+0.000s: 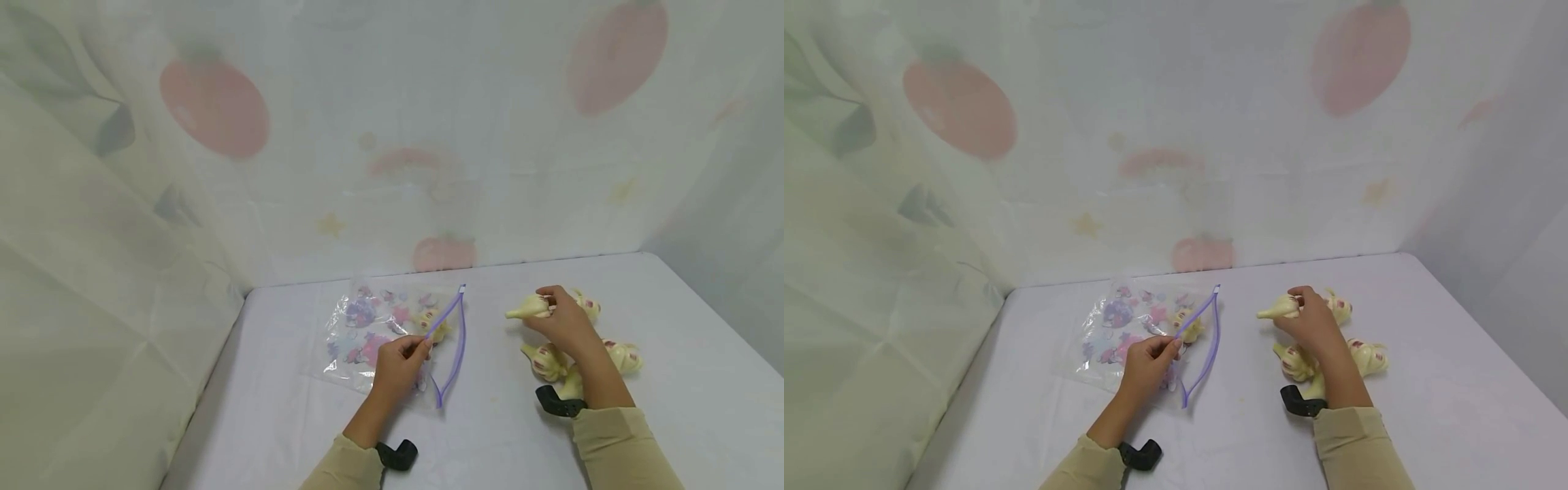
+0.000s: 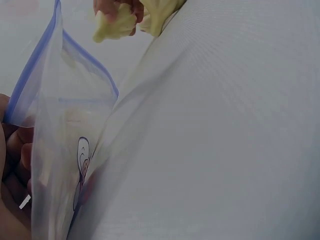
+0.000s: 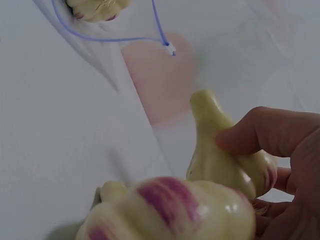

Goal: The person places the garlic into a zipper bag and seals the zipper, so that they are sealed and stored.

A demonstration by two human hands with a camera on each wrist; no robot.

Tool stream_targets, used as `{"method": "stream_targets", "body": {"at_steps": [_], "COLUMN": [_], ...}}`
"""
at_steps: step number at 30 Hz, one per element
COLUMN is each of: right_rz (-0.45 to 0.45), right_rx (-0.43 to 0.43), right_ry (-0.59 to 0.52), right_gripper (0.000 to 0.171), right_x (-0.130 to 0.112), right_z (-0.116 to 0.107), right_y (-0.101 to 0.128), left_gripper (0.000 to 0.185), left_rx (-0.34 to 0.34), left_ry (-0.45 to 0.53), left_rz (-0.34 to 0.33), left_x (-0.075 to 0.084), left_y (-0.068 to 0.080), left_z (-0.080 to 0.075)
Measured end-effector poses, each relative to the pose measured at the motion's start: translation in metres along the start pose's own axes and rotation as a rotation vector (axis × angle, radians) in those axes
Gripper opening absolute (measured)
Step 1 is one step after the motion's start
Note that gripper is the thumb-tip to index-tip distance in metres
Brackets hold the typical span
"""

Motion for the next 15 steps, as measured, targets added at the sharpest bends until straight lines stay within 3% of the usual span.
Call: {"method": "stream_targets", "body": {"at_steps": [7, 15], "right_rz": [0.0, -0.066], "right_rx": [-0.017, -0.039], "right_ry": [-0.075, -0.011], "right_gripper": [0.084, 0.082], "right_x": [-0.004, -0.019], "right_z": [0.004, 0.017], "right_y": [0.0, 0.003], "left_gripper": [0.021, 0.019], "left_rx": [-0.003, -0.003], "left_ry": [-0.003, -0.018], "left_rz": [-0.012, -0.034], "left_x": [0.0, -0.001], "left_y": [0.0, 0.0], "left_z": [0.0, 0.0]}}
Point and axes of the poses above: each hand's wrist, its own y-axis away from the middle knuckle, its own z-axis out of the palm, x = y × z, the point moved 10 cm from there along -y, towards the middle knuckle, and after that the axes turned 3 degrees about -y, right-handed, at the moved point
